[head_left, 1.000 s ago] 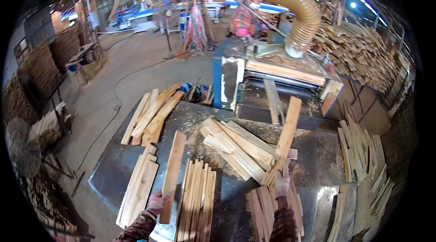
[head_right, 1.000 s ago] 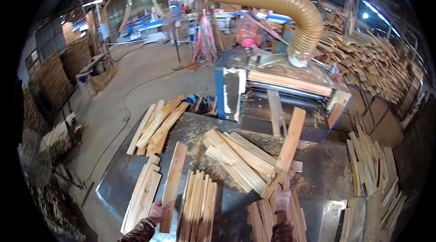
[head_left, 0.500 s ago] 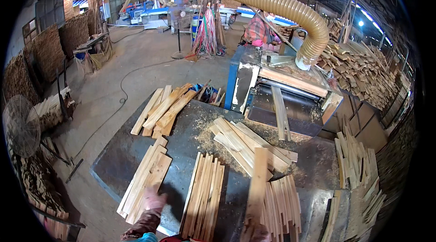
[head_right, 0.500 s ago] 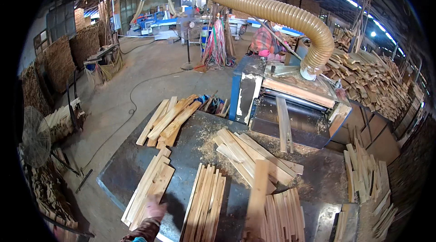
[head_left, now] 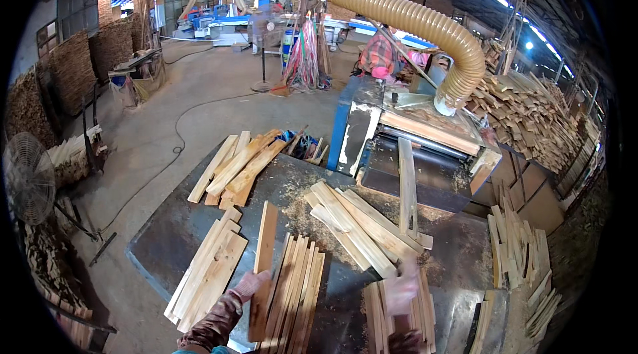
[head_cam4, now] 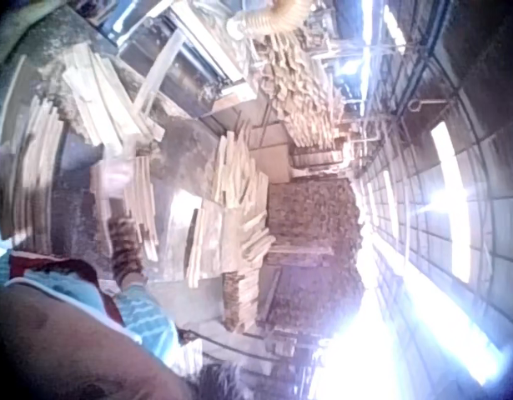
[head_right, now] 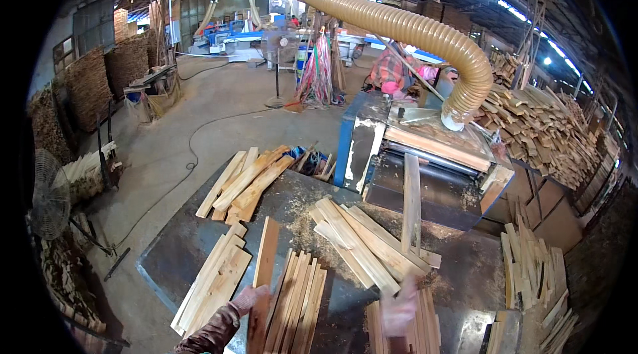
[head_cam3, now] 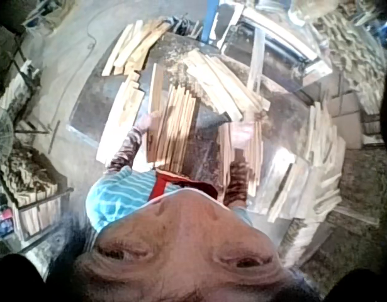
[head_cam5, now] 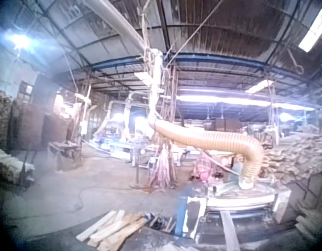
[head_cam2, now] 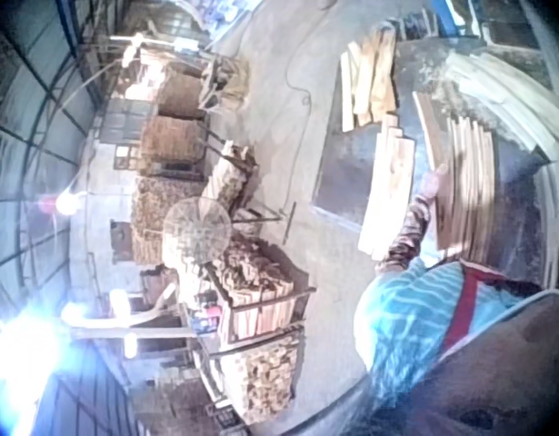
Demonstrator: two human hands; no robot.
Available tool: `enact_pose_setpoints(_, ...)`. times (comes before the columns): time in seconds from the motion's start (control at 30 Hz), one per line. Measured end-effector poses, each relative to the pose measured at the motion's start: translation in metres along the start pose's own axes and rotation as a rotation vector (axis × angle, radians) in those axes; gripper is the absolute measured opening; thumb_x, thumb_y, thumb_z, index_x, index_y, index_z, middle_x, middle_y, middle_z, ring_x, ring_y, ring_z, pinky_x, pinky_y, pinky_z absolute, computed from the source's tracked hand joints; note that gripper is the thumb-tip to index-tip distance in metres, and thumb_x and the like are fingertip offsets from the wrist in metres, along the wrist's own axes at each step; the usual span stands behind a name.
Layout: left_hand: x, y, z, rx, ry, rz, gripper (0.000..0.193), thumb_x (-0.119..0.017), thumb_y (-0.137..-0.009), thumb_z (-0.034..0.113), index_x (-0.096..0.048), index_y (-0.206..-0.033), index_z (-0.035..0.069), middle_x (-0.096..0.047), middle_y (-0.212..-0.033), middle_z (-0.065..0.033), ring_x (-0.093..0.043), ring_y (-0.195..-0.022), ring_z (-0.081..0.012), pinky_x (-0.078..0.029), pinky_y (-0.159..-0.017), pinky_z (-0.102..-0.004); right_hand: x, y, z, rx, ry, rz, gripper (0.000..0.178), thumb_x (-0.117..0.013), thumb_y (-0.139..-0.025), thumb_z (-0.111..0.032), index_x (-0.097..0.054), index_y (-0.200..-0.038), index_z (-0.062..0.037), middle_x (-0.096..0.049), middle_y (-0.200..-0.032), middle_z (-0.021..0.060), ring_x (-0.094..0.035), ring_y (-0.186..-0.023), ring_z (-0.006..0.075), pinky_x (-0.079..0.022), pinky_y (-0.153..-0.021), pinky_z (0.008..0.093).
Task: The person walks through a lumber workshop and begins sorting wooden planks on a metal workbench. They pick up individual planks, inspect them, and arrange them into neat stacks. The person continues to handle and organize the wood pieces throughout the clip.
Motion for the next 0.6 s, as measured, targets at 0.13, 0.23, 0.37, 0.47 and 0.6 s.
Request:
enact_pose_setpoints(0.13,0.005,0.024,-0.022,-0.032,-0.651,0.385,0.066,-0.059,-0.089,0.059,-0.066,-0.121,0.001,-0.07,-0.107,-0.0241,-0.066,-0.107,-0.0387,-0.051,-0.092,-0.0436,0.012,-0.123,0.056,0.03,0.384,0.122,0.088,-0.075,-0.08,-0.033,-0.032,-0.152,-0.0054,-0.044,-0.148,0.0237,-0.042,-0.138,0.039,-0.04,-0.11,0.0447)
enact_pose_setpoints(0.23,-0.039,0.054,-0.018,-0.087,-0.641,0.403,0.068,-0.056,-0.089,0.063,-0.067,-0.122,0.005,-0.068,-0.112,-0.0255,-0.063,-0.113,-0.0397,-0.05,-0.095,-0.0449,-0.028,-0.164,0.093,-0.168,0.356,0.063,0.078,-0.074,-0.081,-0.042,-0.045,-0.141,-0.0014,-0.051,-0.14,0.0252,-0.054,-0.124,0.0427,-0.046,-0.102,0.0436)
enact_pose_setpoints(0.37,-0.058,0.055,-0.028,0.008,-0.798,0.472,0.071,-0.055,-0.089,0.065,-0.061,-0.131,0.008,-0.063,-0.121,-0.0252,-0.059,-0.116,-0.043,-0.047,-0.098,-0.0484,-0.083,-0.172,0.14,-0.387,0.252,-0.042,0.062,-0.07,-0.084,-0.042,-0.051,-0.125,0.0012,-0.057,-0.115,0.021,-0.059,-0.098,0.0362,-0.049,-0.084,0.0429)
enact_pose_setpoints(0.47,-0.056,0.052,-0.022,-0.015,-0.724,0.482,0.072,-0.059,-0.088,0.06,-0.055,-0.136,0.006,-0.063,-0.124,-0.0252,-0.059,-0.118,-0.0417,-0.047,-0.099,-0.0461,-0.115,-0.153,0.164,-0.504,0.079,-0.082,0.053,-0.067,-0.087,-0.041,-0.055,-0.114,0.0031,-0.062,-0.097,0.0177,-0.062,-0.079,0.0313,-0.051,-0.07,0.0424)
enact_pose_setpoints(0.6,-0.054,0.04,-0.032,-0.033,-0.607,0.442,0.077,-0.064,-0.086,0.057,-0.048,-0.143,0.007,-0.062,-0.125,-0.0254,-0.058,-0.118,-0.0423,-0.047,-0.1,-0.0463,-0.136,-0.125,0.193,-0.508,-0.441,-0.113,0.039,-0.063,-0.092,-0.033,-0.061,-0.092,0.0064,-0.063,-0.072,0.0114,-0.057,-0.047,0.0228,-0.048,-0.047,0.038)
Point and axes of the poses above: each hand's wrist, its own y-axis away from the middle knuckle, its own x-axis out of the back of the hand, z = x × y, the point moved 8 cm from there along -y, towards the middle knuckle
